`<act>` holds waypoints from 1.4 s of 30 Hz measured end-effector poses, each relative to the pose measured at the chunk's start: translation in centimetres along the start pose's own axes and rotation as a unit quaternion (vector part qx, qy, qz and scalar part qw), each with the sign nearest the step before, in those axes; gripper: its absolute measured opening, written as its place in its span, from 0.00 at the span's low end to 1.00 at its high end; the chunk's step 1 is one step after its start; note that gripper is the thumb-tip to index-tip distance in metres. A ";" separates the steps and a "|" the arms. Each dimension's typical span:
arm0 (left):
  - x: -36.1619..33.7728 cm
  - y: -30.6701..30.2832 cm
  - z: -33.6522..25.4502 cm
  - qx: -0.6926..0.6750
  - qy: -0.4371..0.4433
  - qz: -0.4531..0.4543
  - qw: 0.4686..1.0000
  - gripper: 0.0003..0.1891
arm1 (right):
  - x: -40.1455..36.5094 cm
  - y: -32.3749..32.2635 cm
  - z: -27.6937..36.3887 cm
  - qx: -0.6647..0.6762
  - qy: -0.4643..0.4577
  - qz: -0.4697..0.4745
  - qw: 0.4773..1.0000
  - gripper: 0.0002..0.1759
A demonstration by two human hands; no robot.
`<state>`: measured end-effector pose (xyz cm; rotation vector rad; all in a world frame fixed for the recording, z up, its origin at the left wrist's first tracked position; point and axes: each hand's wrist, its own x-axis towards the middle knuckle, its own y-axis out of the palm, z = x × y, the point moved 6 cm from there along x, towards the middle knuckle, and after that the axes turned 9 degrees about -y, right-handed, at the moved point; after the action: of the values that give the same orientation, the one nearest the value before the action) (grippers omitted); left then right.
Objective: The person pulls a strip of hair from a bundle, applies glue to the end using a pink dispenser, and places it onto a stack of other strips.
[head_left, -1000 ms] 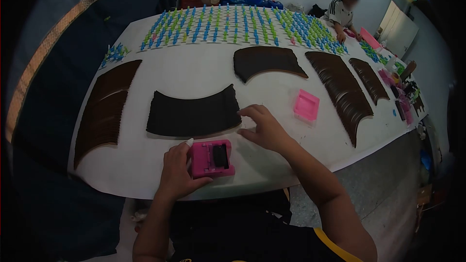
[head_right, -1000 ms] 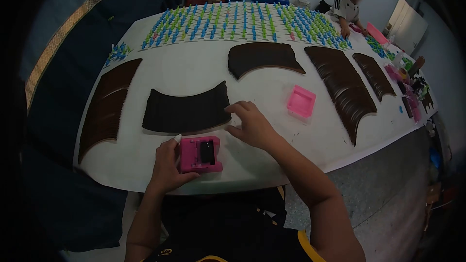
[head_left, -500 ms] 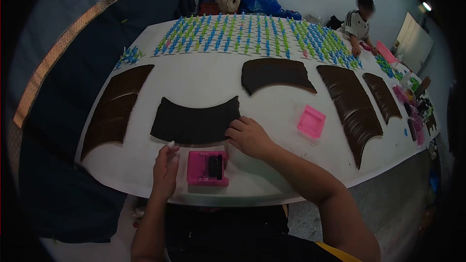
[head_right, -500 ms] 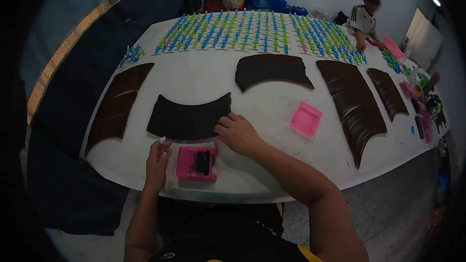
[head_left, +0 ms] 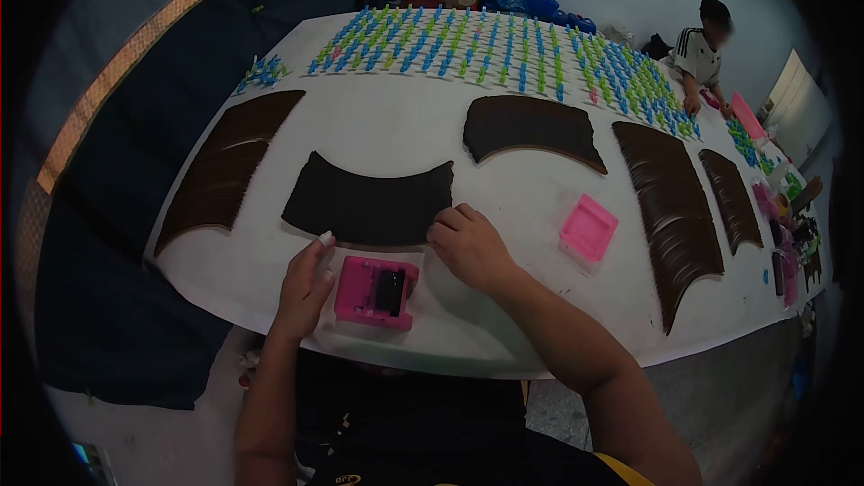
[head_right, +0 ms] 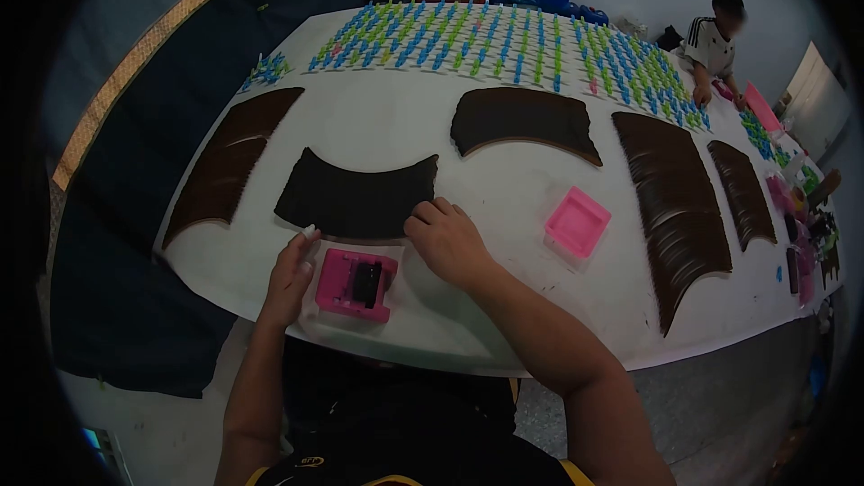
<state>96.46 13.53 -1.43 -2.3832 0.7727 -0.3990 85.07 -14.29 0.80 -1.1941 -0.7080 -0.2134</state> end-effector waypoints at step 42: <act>1.4 -7.7 -15.0 0.240 0.356 0.007 0.903 0.06 | -0.4 0.5 9.0 0.117 0.189 0.176 0.959 0.66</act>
<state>94.21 11.00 15.17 -1.7430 0.8658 -1.3335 81.53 -6.04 1.85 -0.9935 -0.1740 -0.0530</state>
